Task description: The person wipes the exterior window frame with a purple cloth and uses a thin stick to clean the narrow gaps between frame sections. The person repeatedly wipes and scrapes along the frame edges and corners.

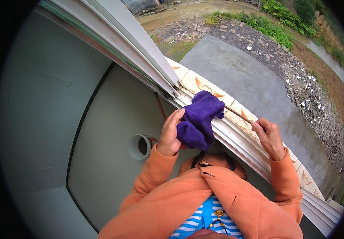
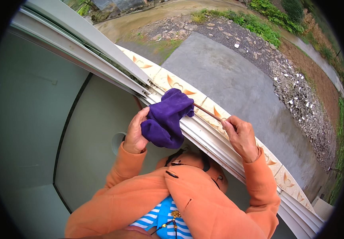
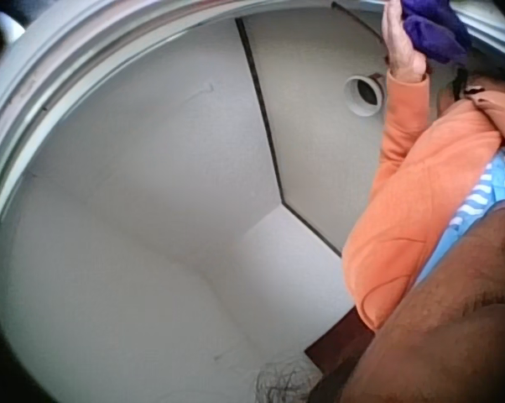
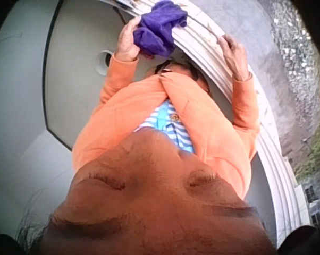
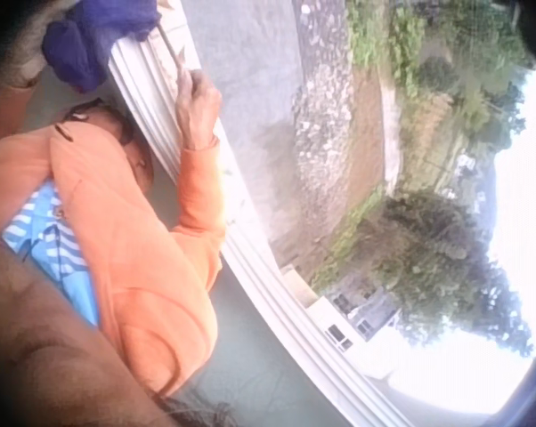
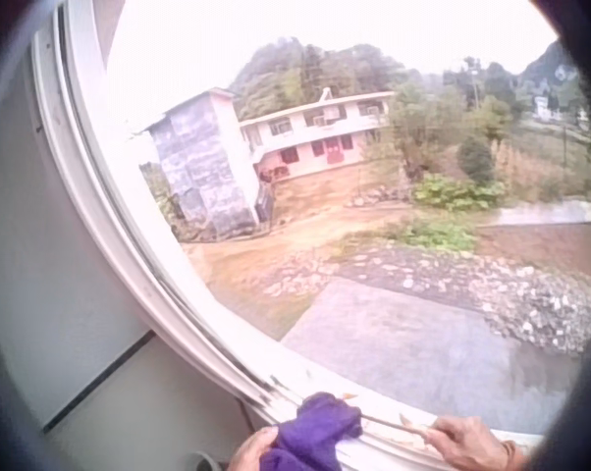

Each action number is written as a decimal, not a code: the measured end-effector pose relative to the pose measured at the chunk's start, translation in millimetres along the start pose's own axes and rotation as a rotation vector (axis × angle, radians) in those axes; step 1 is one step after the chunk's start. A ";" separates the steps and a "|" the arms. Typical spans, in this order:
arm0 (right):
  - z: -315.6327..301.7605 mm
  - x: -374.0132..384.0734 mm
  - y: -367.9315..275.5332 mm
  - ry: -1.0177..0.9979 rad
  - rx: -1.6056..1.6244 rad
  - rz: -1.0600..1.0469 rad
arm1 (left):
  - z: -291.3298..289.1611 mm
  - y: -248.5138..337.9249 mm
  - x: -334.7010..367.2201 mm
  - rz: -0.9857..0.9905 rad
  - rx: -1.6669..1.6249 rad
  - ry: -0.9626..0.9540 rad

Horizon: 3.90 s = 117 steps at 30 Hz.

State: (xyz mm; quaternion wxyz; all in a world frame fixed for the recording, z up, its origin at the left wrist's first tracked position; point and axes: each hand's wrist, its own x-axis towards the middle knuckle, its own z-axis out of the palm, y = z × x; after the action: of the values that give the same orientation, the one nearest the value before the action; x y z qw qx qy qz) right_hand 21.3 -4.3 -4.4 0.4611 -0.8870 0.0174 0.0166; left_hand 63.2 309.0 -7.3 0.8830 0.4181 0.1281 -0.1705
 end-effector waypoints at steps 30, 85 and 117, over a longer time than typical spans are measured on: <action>48.1 17.0 -38.8 0.083 -0.221 -0.255 | 26.0 -34.4 -20.8 0.337 1.271 0.042; 91.8 78.6 -64.3 -0.167 -0.184 -0.337 | 24.6 -22.1 12.2 0.221 0.816 0.067; 57.8 74.4 -30.9 -0.356 -0.142 -0.453 | 27.5 -10.7 -4.1 0.024 0.825 0.019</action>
State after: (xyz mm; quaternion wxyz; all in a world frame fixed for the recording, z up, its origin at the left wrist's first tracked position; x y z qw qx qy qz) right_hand 96.2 59.6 -15.8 0.3859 -0.8814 -0.2633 0.0697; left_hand 57.5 282.0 3.7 0.6421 0.7400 0.0525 -0.1933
